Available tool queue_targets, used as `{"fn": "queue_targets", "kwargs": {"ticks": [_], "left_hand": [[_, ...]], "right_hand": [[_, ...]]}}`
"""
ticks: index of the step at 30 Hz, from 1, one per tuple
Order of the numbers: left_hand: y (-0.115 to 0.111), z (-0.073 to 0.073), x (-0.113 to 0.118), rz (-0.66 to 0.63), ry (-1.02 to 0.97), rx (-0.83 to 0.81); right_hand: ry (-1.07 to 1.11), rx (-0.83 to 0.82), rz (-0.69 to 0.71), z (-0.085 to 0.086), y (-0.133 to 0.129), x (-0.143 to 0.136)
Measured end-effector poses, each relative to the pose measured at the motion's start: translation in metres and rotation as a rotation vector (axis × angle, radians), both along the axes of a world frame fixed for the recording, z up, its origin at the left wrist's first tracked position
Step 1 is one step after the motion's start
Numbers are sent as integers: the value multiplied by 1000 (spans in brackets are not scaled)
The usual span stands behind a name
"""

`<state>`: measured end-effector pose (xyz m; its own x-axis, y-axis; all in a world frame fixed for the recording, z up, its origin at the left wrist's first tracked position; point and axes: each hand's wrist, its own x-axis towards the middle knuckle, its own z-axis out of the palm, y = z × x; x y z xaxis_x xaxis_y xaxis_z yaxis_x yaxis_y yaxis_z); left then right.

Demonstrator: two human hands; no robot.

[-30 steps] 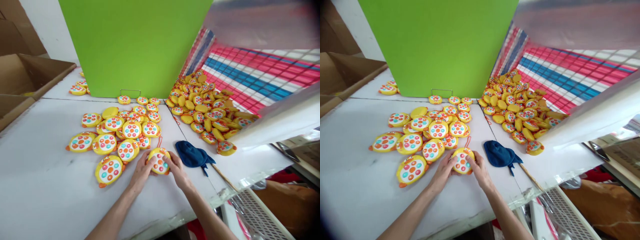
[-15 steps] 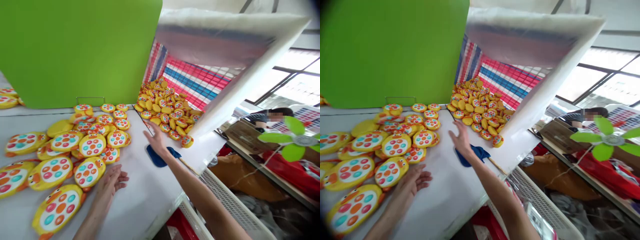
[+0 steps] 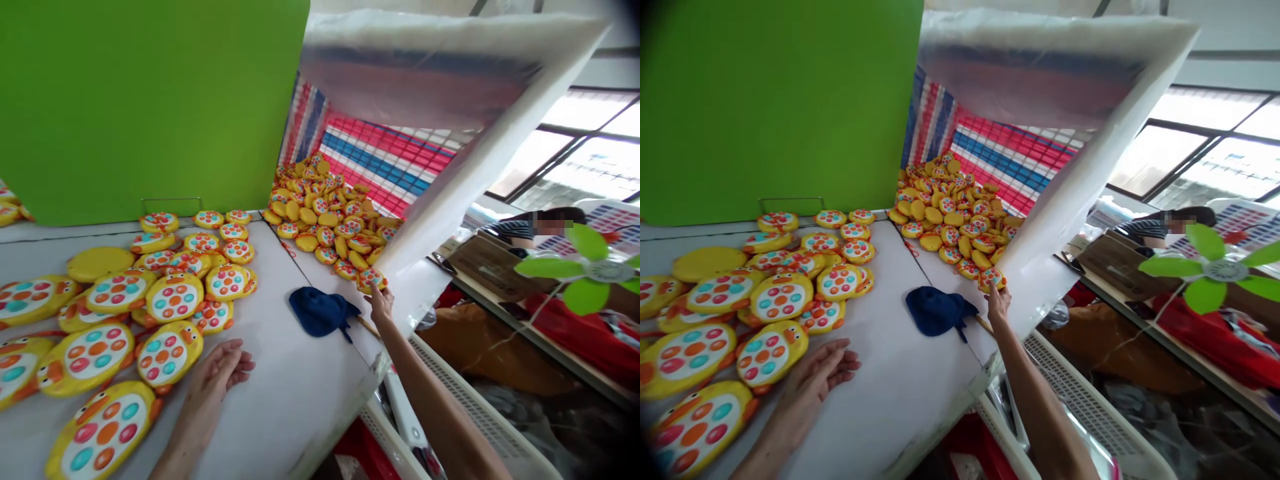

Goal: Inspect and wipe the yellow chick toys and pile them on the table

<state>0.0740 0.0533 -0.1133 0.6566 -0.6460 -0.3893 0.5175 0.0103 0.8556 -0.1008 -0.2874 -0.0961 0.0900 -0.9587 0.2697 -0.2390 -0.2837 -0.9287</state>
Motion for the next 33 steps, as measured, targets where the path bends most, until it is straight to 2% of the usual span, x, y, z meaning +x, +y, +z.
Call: {"fn": "queue_targets", "kwargs": {"ticks": [3, 6, 8, 11, 14, 17, 20, 23, 25, 29, 33], "left_hand": [[0, 1, -1, -21, -14, 8], [0, 2, -3, -23, -41, 12], [0, 2, -4, -22, -52, -7], [3, 4, -4, -3, -82, -32], [5, 11, 0, 17, -147, -28], [6, 18, 3, -67, -192, -42], [7, 21, 5, -208, -215, -79], [8, 19, 5, -273, -206, -153], [8, 16, 4, -281, -198, -181], [8, 15, -2, -275, -298, -103], [7, 20, -9, -258, -251, -52]], "right_hand": [[-136, 169, 65, -3, 28, 12], [-198, 322, 236, -3, 73, 31], [-207, 455, 421, 0, 105, 46], [-131, 599, 796, 12, 145, 64], [60, 536, 1154, 28, 165, 75], [220, 393, 1343, 40, 171, 82], [229, 342, 1339, 40, 176, 85], [149, 374, 1269, 33, 183, 85], [158, 330, 1232, 31, 188, 84], [388, 116, 1189, 38, 193, 86], [445, 176, 1262, 43, 195, 93]]}}
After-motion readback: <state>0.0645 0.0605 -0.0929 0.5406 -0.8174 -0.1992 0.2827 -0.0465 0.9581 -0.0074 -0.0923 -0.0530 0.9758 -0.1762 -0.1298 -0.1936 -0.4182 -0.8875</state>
